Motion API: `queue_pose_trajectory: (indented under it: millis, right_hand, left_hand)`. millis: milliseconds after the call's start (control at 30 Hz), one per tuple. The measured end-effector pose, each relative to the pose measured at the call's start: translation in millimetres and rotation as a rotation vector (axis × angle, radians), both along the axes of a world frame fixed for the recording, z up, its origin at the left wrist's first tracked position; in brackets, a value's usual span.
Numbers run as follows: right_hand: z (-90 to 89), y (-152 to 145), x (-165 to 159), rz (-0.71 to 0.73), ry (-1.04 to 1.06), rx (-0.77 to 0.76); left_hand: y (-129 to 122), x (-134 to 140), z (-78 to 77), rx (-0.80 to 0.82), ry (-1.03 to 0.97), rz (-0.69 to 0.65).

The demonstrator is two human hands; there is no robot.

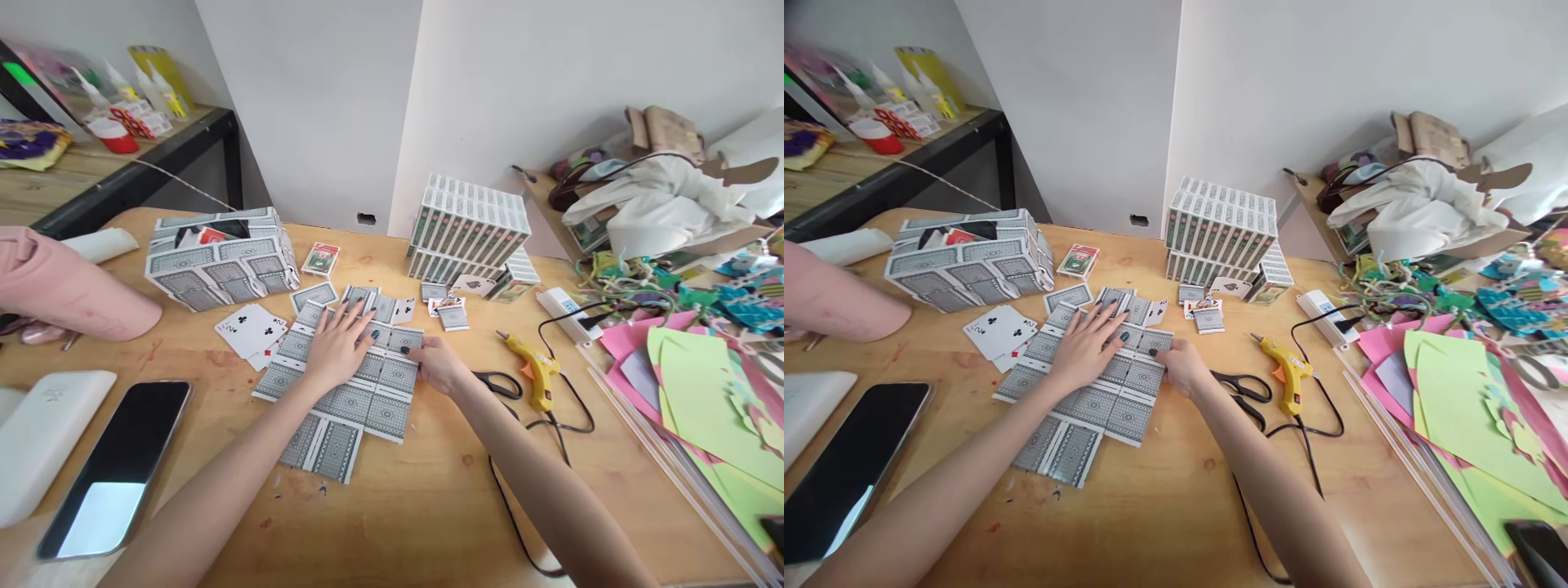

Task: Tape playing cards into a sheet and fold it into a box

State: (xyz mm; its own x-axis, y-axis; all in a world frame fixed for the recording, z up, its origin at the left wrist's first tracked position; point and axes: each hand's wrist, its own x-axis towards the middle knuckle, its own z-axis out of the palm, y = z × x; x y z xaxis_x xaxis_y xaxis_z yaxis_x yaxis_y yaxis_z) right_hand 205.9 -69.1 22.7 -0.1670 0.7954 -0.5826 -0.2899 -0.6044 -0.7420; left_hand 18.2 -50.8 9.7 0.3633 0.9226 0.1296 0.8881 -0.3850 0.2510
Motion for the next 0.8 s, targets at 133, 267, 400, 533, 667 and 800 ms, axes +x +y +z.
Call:
queue_pose_trajectory:
  millis: [133,267,400,533,667,800]
  right_hand:
    - [5.7,-8,6,0.046,-0.031,-0.029]
    - [8.4,-23,13,0.281,-0.055,-0.073]
    - [8.8,-30,15,0.351,-0.093,-0.061]
    - [12.0,-29,20,0.372,-0.111,-0.072]
    - [14.2,-31,28,0.369,-0.118,-0.062]
    - [13.7,-32,31,0.377,-0.123,-0.056]
  left_hand:
    - [-1,1,0.3,0.011,0.008,0.003]
    - [-1,2,-0.3,0.030,0.009,0.017]
    - [-2,2,-1.2,0.040,0.013,0.016]
    - [-3,2,-0.5,0.046,0.021,0.013]
    - [-3,2,0.4,0.032,0.024,0.010]
    - [-3,2,0.6,0.023,0.022,0.011]
